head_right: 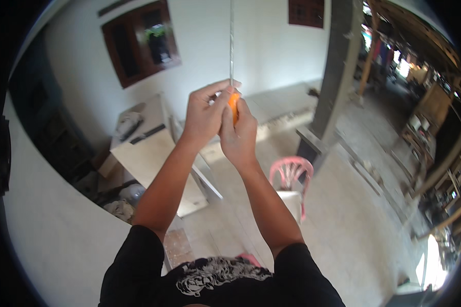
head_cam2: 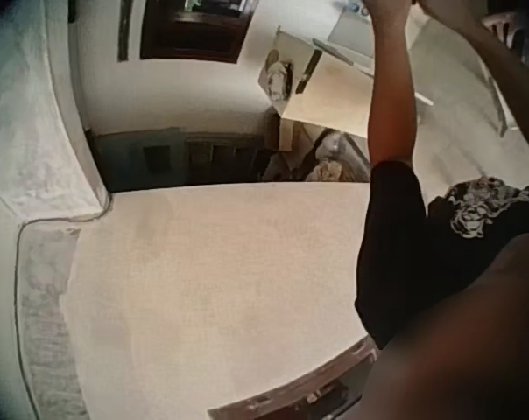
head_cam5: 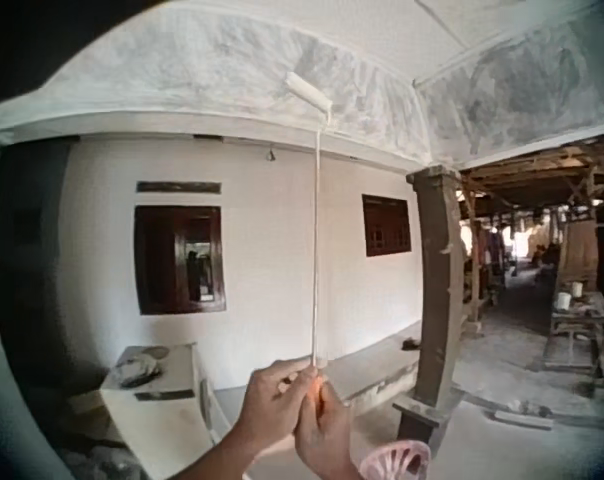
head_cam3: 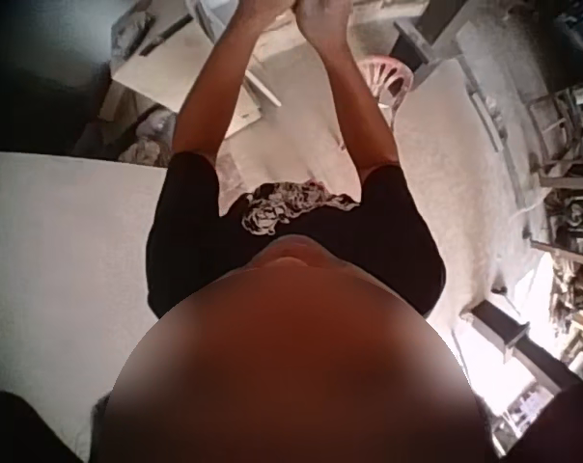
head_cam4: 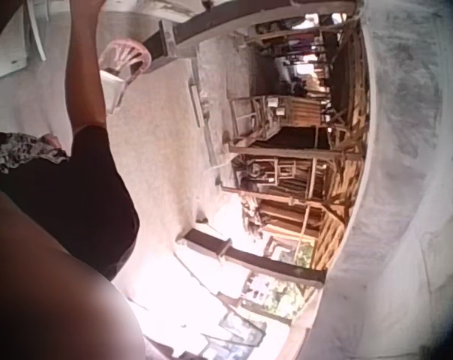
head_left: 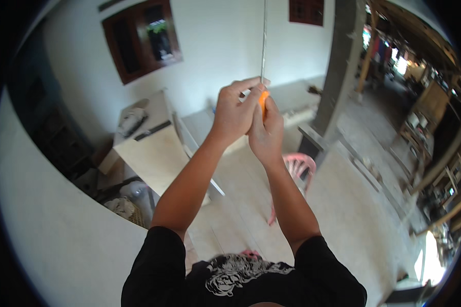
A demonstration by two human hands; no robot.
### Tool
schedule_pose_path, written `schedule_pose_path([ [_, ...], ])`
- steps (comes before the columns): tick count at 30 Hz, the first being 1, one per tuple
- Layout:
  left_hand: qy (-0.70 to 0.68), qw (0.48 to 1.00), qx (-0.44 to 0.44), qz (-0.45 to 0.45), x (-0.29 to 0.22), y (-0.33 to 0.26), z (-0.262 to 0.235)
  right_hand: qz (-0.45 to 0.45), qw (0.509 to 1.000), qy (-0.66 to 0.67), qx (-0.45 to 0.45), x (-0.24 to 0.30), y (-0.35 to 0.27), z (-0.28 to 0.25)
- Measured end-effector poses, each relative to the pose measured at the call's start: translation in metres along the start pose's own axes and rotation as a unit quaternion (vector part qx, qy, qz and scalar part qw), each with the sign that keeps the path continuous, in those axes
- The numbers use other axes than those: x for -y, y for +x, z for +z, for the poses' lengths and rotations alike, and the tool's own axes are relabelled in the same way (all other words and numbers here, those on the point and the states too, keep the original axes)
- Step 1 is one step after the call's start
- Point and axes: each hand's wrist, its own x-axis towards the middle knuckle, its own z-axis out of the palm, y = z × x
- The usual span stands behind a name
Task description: The person applies white paint to the upper edge of a wall using a paint roller, loading the roller from a paint tray.
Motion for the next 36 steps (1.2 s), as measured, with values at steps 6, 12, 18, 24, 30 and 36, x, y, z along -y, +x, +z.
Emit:
schedule_pose_path([
  [6, 0.008, 0.998, -0.019, -0.054, -0.092, 0.000, -0.054, -0.014, 0.994, 0.086, 0.061, 0.072, -0.009, 0.037],
  [12, 0.059, 0.996, -0.064, -0.028, -0.136, 0.019, -0.107, -0.046, 0.985, 0.128, 0.109, 0.118, 0.005, 0.080],
  [18, 0.136, 0.988, -0.069, 0.001, -0.142, 0.036, -0.154, -0.207, 0.975, 0.043, 0.073, 0.139, 0.042, 0.121],
  [24, 0.175, 0.980, -0.087, -0.030, -0.121, 0.022, -0.190, -0.252, 0.965, -0.016, 0.070, 0.130, 0.085, 0.164],
  [30, 0.228, 0.967, -0.099, -0.046, -0.103, 0.003, -0.234, -0.236, 0.964, -0.086, 0.091, 0.127, 0.098, 0.200],
  [36, 0.234, 0.967, -0.087, -0.052, -0.111, -0.004, -0.269, -0.256, 0.955, -0.133, 0.062, 0.124, 0.106, 0.234],
])
